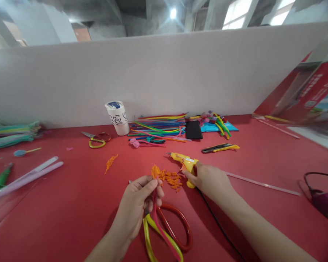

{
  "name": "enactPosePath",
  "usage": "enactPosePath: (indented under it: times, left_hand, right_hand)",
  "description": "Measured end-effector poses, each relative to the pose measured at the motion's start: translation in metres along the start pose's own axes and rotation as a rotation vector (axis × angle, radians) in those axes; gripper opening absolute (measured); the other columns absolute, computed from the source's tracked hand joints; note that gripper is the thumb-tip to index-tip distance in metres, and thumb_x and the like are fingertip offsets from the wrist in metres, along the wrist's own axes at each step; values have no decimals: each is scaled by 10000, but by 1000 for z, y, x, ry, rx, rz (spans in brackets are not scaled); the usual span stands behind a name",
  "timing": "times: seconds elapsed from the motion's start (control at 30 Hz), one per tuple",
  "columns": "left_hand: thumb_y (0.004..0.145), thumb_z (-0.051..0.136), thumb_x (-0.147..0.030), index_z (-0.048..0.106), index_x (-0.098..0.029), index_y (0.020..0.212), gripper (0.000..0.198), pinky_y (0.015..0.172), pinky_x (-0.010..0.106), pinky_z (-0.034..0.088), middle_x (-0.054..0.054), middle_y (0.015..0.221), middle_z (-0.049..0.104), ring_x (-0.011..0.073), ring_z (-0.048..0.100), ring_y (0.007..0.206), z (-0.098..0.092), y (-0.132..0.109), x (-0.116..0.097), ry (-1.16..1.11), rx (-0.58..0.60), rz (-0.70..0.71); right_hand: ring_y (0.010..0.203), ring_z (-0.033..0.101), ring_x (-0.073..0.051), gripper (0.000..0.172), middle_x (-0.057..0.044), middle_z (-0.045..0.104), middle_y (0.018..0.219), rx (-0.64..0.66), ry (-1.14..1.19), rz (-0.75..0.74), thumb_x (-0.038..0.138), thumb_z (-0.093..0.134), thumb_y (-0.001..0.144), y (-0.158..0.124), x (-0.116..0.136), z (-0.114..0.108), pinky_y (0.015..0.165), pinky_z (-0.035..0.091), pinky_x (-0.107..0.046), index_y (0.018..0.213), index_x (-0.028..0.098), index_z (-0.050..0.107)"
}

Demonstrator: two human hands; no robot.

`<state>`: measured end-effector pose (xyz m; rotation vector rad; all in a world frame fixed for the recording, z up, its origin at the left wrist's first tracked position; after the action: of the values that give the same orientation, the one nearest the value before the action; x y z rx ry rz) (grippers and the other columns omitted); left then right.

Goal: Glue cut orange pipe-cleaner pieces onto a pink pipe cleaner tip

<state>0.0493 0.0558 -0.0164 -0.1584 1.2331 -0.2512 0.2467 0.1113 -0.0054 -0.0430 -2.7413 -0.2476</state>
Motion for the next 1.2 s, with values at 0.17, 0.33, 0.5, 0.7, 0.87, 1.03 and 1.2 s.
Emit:
enactPosePath:
  times: [0.17,0.33,0.5,0.7,0.87,1.03,1.2]
  left_hand:
    - [752,603,-269,630,-132,723,143,371,138,256,-25,552,577,36,470,413,-1,1,-2,-14,-12,26]
    - [758,593,-234,624,-130,721,114,392,139,237,-32,556,545,26,423,425,-3,2,-2,-82,-12,9]
    - [783,557,-231,623,-134,734,127,417,142,254,-45,543,513,21,358,409,-2,3,-2,-90,5,0]
    - [781,555,-274,610,-128,709,172,399,148,226,-49,534,486,23,316,397,-11,11,1,-23,-15,11]
    - [748,580,-299,578,-130,643,200,346,163,145,-61,509,498,-3,208,317,-16,19,5,-87,-2,8]
    - [764,557,-304,547,-138,588,242,337,169,152,-85,405,433,5,186,283,-15,20,5,-63,34,6]
    - [770,549,-294,559,-138,612,222,332,168,140,-81,408,454,6,184,281,-16,18,4,-25,7,27]
  right_hand:
    - [514,586,-191,213,-34,584,513,38,330,36,345,591,683,12,-8,11,424,323,-237,560,186,521]
    - [599,604,-156,254,-27,617,711,129,803,54,417,496,744,9,0,8,544,485,-261,815,177,536]
    - [510,545,-131,182,-17,544,584,275,1094,76,344,454,735,-3,13,9,529,496,-269,699,176,513]
    - [338,330,-57,178,52,461,451,480,1384,114,320,571,728,-19,33,9,348,257,-193,763,147,584]
    - [439,435,-87,286,6,550,529,451,1175,129,433,628,694,-32,33,13,434,332,-217,686,147,622]
    - [625,545,-163,292,-20,614,668,417,942,65,465,599,725,-44,37,12,488,389,-237,787,182,638]
    - [570,503,-134,285,-2,555,608,396,895,45,449,569,745,-47,43,6,484,383,-226,671,175,594]
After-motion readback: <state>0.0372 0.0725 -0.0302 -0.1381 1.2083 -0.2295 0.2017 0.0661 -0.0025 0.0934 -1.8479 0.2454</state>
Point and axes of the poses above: each hand's wrist, its own y-axis towards the middle knuckle, its own z-axis out of the palm, x = y × z, the point moved 8 cm from there along y, towards the middle knuckle
